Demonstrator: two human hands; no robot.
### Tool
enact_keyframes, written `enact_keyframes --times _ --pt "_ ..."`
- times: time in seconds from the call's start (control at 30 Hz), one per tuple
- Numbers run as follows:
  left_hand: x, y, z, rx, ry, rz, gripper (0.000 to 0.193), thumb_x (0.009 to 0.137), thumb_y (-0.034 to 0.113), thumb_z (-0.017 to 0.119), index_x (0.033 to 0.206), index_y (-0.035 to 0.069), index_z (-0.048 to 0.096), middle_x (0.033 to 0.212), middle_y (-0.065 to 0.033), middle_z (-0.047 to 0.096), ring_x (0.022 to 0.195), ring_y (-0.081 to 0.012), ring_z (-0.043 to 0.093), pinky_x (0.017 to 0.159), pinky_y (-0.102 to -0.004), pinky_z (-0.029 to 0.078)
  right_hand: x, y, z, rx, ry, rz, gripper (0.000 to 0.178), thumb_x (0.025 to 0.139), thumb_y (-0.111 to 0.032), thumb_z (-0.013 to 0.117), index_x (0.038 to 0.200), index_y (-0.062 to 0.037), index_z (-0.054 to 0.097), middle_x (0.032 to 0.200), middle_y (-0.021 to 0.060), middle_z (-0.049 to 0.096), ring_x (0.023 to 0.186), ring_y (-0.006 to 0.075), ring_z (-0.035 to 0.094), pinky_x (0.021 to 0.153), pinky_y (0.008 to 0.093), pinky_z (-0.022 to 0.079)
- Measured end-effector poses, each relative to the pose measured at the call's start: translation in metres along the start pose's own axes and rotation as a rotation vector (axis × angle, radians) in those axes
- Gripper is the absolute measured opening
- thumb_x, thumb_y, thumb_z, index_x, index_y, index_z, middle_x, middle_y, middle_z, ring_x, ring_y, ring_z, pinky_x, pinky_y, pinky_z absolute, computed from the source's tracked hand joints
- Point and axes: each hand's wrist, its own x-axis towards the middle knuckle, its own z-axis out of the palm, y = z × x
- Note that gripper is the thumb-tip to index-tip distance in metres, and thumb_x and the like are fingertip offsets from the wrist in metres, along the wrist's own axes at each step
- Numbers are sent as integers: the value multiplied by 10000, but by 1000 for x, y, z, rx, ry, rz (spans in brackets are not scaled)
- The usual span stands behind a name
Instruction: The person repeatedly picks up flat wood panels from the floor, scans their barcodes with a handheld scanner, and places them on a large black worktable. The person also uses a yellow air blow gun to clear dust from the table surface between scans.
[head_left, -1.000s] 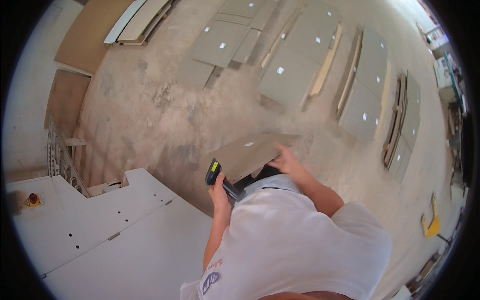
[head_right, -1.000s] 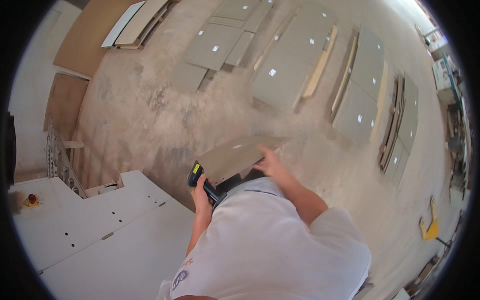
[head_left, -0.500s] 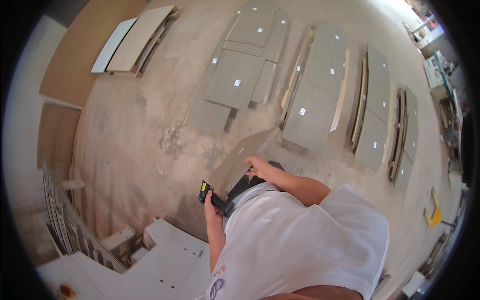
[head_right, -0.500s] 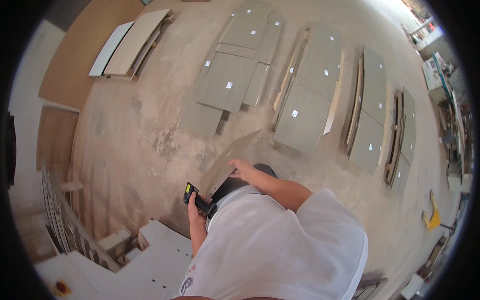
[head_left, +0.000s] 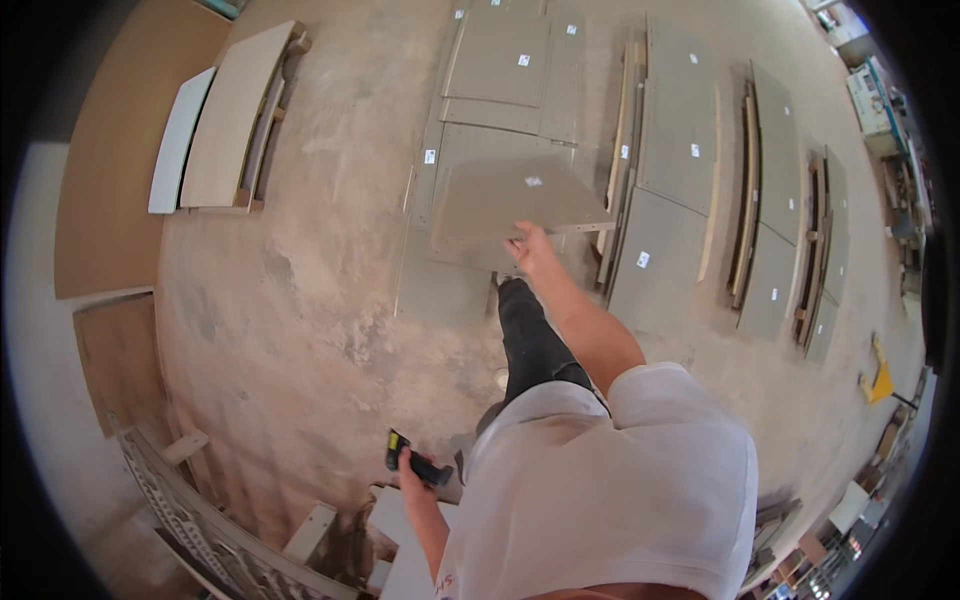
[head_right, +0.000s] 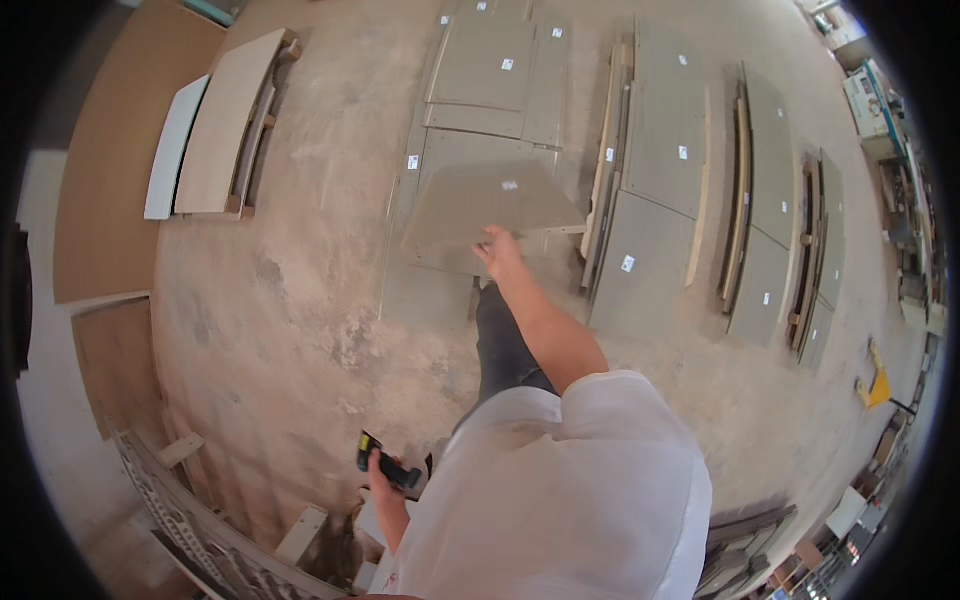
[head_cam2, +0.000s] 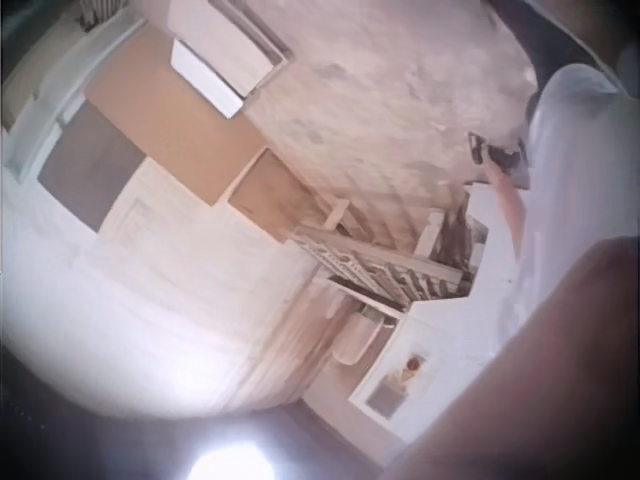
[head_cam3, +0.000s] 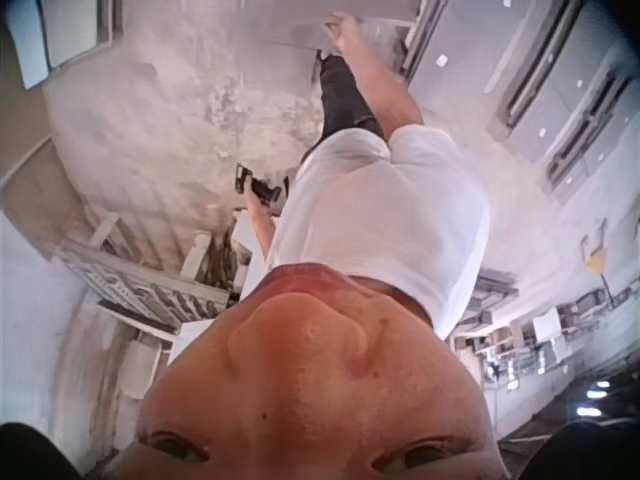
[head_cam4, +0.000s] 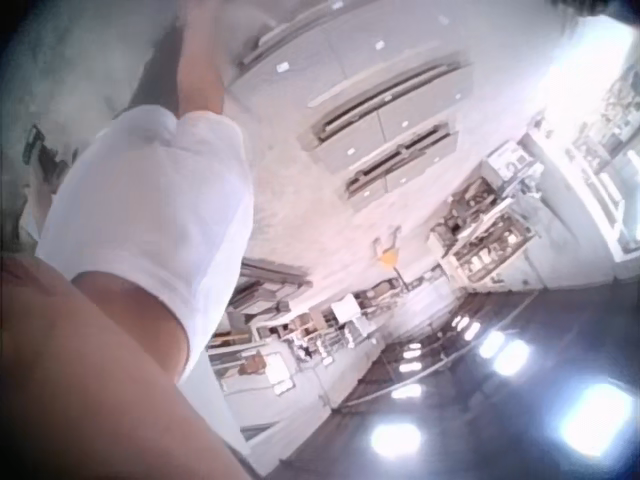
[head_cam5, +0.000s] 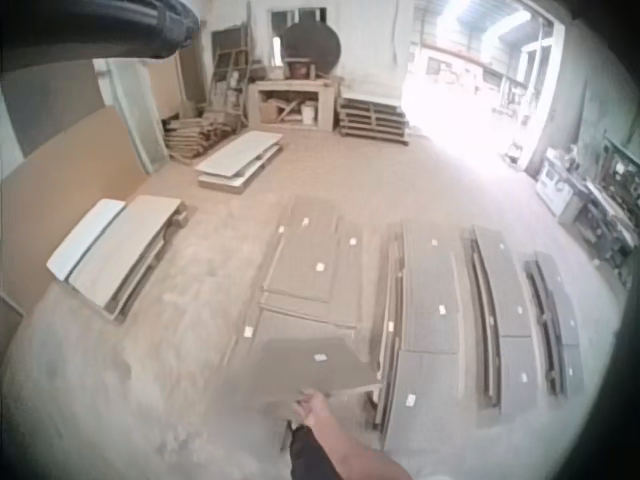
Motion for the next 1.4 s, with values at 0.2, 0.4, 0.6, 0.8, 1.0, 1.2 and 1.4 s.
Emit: enact_keyframes --times 0.2,0.4,0.6,0.8,1.0,1.2,1.4 --pt "-38 64 105 390 98 -19 281 839 307 745 825 45 646 636 -48 609 425 -149 514 372 -296 345 152 40 71 143 103 17 501 958 -197 599 1340 78 430 1457 210 414 1237 399 525 1060 490 503" --pt "-48 126 190 564 84 86 296 841 271 734 777 -13 682 618 -57 620 415 -130 506 369 -288 326 293 149 18 -288 -173 -50 397 1015 -139 478 1361 52 436 1391 206 498 1209 402 580 983 454 542" --pt "-40 160 209 587 90 135 302 854 259 713 771 -31 695 588 -57 609 407 -120 492 378 -286 326 318 110 70 -23 14 -21 401 1058 -164 365 1412 16 418 1423 204 485 1173 402 619 916 458 574" --pt "-30 168 188 702 63 122 339 845 277 722 724 -39 701 574 -57 610 413 -129 511 387 -286 348 299 -43 204 -9 168 -51 418 1033 -172 464 1435 -57 443 1468 122 487 1148 318 654 923 471 553" --pt "-1 154 159 836 -118 261 326 821 270 741 794 -54 718 647 -67 653 577 -135 607 564 -306 492 249 -36 216 -789 -494 -447 219 940 -277 637 1073 -115 698 1015 13 716 921 201 671 846 383 531" --pt "-35 187 185 635 -599 643 249 813 117 765 990 -45 700 839 -61 713 741 -125 642 695 -291 520 102 89 103 -1533 -476 -518 210 823 -225 631 898 -50 720 871 176 697 856 307 669 774 460 531" --pt "-111 175 177 1106 -1367 818 505 737 251 882 1127 2 679 1028 -116 728 945 -187 696 863 -329 542 -74 223 -45 -1165 -845 -87 233 925 -273 677 1024 -62 677 1011 78 681 973 205 649 842 376 511"
